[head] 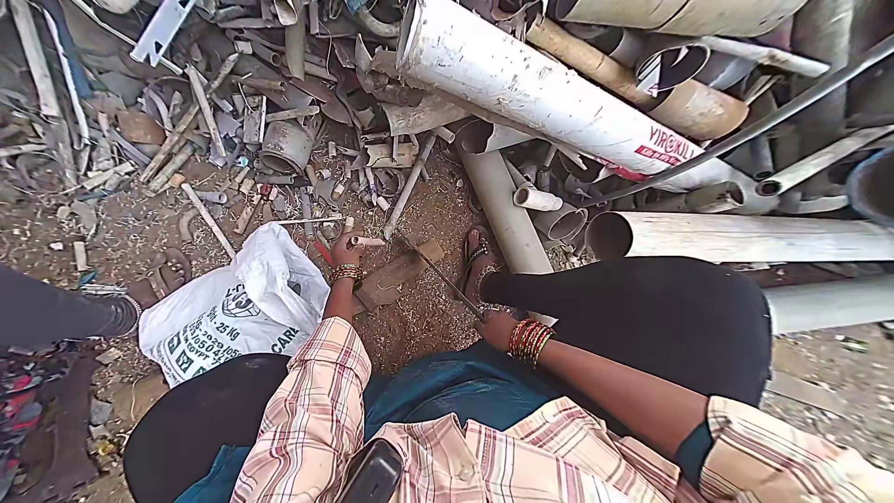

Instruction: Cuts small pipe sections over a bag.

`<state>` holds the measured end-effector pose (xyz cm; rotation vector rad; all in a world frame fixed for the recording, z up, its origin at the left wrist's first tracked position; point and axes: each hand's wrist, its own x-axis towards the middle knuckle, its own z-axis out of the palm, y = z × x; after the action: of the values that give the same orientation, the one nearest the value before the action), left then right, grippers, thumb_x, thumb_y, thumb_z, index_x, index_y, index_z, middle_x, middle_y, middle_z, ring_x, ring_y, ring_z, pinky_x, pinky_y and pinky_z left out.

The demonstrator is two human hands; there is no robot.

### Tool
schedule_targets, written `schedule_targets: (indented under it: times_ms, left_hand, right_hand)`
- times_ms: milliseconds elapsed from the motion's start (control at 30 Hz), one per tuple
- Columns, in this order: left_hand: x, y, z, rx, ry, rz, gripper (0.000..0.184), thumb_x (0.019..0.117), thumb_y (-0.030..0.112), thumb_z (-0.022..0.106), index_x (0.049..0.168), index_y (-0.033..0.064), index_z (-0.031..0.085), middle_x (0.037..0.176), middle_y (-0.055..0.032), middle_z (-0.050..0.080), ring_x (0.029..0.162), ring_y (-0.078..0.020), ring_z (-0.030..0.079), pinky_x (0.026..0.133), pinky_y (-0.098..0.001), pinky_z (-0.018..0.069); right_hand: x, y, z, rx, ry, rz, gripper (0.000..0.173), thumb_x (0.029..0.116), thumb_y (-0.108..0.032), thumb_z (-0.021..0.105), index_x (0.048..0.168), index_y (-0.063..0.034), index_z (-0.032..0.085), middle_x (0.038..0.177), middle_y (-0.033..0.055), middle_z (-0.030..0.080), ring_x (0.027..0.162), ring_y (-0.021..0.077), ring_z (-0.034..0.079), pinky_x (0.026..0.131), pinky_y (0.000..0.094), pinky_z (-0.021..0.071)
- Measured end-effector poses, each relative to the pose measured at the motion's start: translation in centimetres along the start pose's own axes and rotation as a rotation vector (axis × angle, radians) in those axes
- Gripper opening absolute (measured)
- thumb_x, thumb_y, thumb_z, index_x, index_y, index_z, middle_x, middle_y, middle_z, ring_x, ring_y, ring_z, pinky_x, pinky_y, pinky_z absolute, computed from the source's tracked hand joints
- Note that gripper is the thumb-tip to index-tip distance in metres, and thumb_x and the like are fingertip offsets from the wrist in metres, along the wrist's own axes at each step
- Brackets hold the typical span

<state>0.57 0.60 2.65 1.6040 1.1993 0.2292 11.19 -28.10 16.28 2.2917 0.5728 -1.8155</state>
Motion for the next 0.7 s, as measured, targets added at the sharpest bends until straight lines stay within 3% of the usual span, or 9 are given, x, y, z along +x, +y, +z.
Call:
schedule_targets:
  times_ms: [67,133,267,367,467,533,600,700]
  left_hand:
    - [-0.2,0.4,-0.2,-0.013,0.008,-0.006,0.039,0.0937,-0.011,0.062,0.132,-0.0029,0.061,0.133,-0.0252,0.061,0.123,-0.0342,0.060,0.106,-0.0461,0.0465]
    - [-0.3,0.6,-0.5,-0.045,0.026,-0.017,0.039,0.0947,-0.011,0.060,0.133,-0.0028,0.060,0.134,-0.0262,0.061,0.122,-0.0352,0.061,0.106,-0.0471,0.0472]
    - [-0.2,1.3,-1.5,-0.225,0.146,-0.043,0.040,0.0962,-0.009,0.058,0.136,-0.0038,0.056,0.135,-0.0276,0.058,0.114,-0.0324,0.063,0.098,-0.0433,0.0523]
    - [-0.9,3.3,-2.6,-0.477,0.270,-0.114,0.040,0.1019,-0.004,0.054,0.141,-0.0053,0.046,0.139,-0.0268,0.052,0.108,-0.0274,0.064,0.091,-0.0380,0.0554]
    - [-1.3,4.8,-4.2,-0.652,0.355,-0.156,0.041,0.1065,0.005,0.050,0.144,-0.0050,0.037,0.127,-0.0223,0.052,0.092,-0.0193,0.063,0.081,-0.0316,0.0557]
    - [-2.0,5.9,-5.5,-0.760,0.386,-0.171,0.041,0.1086,0.009,0.046,0.146,-0.0035,0.034,0.125,-0.0211,0.052,0.089,-0.0178,0.063,0.079,-0.0297,0.0558]
    - [-2.6,6.8,-6.7,-0.875,0.402,-0.179,0.042,0.1095,0.014,0.045,0.147,-0.0013,0.033,0.126,-0.0195,0.051,0.090,-0.0175,0.062,0.079,-0.0285,0.0550]
    - [-4.2,8.9,-8.5,-1.003,0.402,-0.191,0.044,0.1098,0.022,0.047,0.146,0.0006,0.036,0.124,-0.0172,0.053,0.088,-0.0163,0.063,0.075,-0.0258,0.0549]
  right_hand:
    - [0.1,0.2,0.0,0.138,0.025,-0.001,0.047,0.1128,-0.029,0.036,0.131,0.0114,0.052,0.121,0.0295,0.059,0.111,0.0376,0.061,0.097,0.0518,0.0455]
    - [0.2,0.5,0.3,0.281,0.038,0.003,0.042,0.1124,-0.031,0.039,0.125,0.0064,0.054,0.100,0.0185,0.056,0.084,0.0276,0.056,0.080,0.0452,0.0467]
    - [-1.0,0.1,0.1,0.376,0.050,-0.013,0.038,0.1119,-0.031,0.041,0.127,0.0028,0.053,0.092,0.0121,0.052,0.075,0.0219,0.052,0.072,0.0408,0.0465]
    - [-1.7,-1.5,-0.6,0.295,0.068,-0.068,0.041,0.1122,-0.030,0.040,0.128,0.0049,0.053,0.102,0.0190,0.057,0.084,0.0274,0.058,0.080,0.0449,0.0483]
    - [-1.0,-4.0,-1.5,0.190,0.075,-0.135,0.045,0.1125,-0.030,0.038,0.128,0.0092,0.054,0.114,0.0260,0.058,0.098,0.0335,0.060,0.089,0.0494,0.0471]
    - [-0.4,-5.7,-2.2,-0.015,0.093,-0.188,0.047,0.1131,-0.027,0.034,0.128,0.0130,0.054,0.124,0.0298,0.058,0.112,0.0373,0.059,0.097,0.0514,0.0452]
    - [0.0,-7.0,-2.6,-0.309,0.111,-0.237,0.046,0.1121,-0.019,0.034,0.133,0.0186,0.052,0.139,0.0379,0.051,0.135,0.0487,0.049,0.110,0.0607,0.0378]
    - [1.0,-6.7,-2.3,-0.310,0.233,-0.153,0.047,0.1061,-0.023,0.049,0.135,0.0140,0.051,0.140,0.0331,0.054,0.132,0.0452,0.054,0.106,0.0602,0.0433]
